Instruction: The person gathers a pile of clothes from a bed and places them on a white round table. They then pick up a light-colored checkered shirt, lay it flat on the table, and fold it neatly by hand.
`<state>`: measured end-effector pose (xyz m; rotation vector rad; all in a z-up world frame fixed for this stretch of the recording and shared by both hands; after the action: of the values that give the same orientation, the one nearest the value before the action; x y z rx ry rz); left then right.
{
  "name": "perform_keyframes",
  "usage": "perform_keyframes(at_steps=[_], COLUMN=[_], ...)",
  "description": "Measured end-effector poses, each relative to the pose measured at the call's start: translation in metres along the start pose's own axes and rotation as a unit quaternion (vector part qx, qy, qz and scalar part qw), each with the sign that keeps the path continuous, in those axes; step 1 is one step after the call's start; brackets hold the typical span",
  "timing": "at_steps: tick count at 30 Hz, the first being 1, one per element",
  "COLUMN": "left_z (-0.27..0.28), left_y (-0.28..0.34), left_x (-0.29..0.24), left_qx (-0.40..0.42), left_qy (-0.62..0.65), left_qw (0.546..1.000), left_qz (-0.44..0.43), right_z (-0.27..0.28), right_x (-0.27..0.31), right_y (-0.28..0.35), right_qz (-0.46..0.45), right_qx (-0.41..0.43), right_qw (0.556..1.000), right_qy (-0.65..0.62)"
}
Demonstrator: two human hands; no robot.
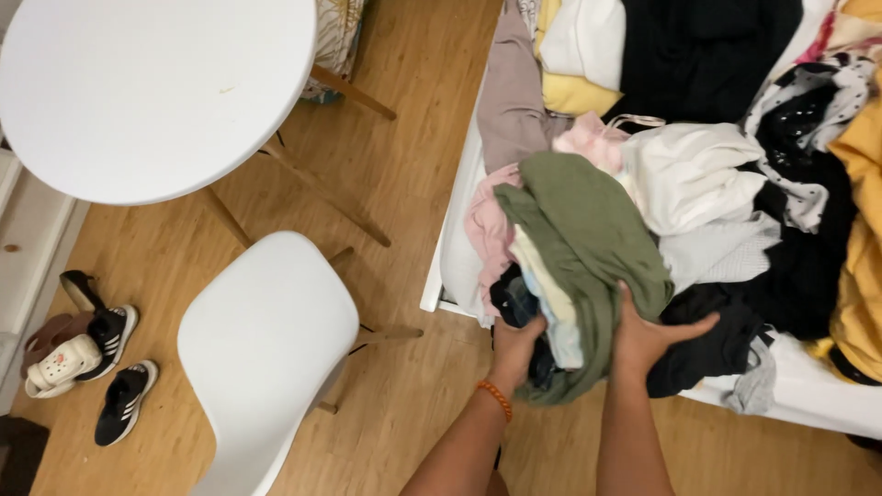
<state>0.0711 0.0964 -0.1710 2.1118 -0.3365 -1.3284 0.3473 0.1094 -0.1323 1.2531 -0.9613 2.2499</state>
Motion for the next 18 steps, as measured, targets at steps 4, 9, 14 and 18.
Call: perform_keyframes(at_steps=[4, 9, 14, 18], left_z=[-0.045, -0.030, 0.014, 0.040], left_y=[0.023, 0.009, 0.030, 0.088], left_x=[-0.033, 0.000, -0.056, -0.177], left_qx=[0.061, 0.068, 0.079, 0.097], left_qy=[-0.040, 0.098, 0.045, 0.033], left_qw=[0.997, 0.990, 0.996, 0.992], left_qz=[-0.038, 0.080, -0.001, -0.070], right_z=[0.004, -0.039, -0.043, -0.050], right_x=[-0.134, -0.027, 0.081, 0.205], right_y=[0.006, 0.014, 0.038, 0.048], right_qz=[-0.267, -0.373, -0.398, -0.351], right_qx=[-0.038, 0.143, 0.136, 0.139], right_qw=[0.955, 0.862, 0.814, 0.785], right_qy=[-0.125, -0.313, -0.400, -0.491])
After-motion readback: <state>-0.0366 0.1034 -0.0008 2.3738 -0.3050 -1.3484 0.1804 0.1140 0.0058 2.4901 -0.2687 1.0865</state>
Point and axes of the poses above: each hand's wrist, its own y-axis away from the middle knuckle, its own z-axis out of the back of the hand, x = y × z, the point moved 10 cm from there along -y, towards the middle knuckle, and after that the axes turned 10 degrees about z, right-handed, at the moved point
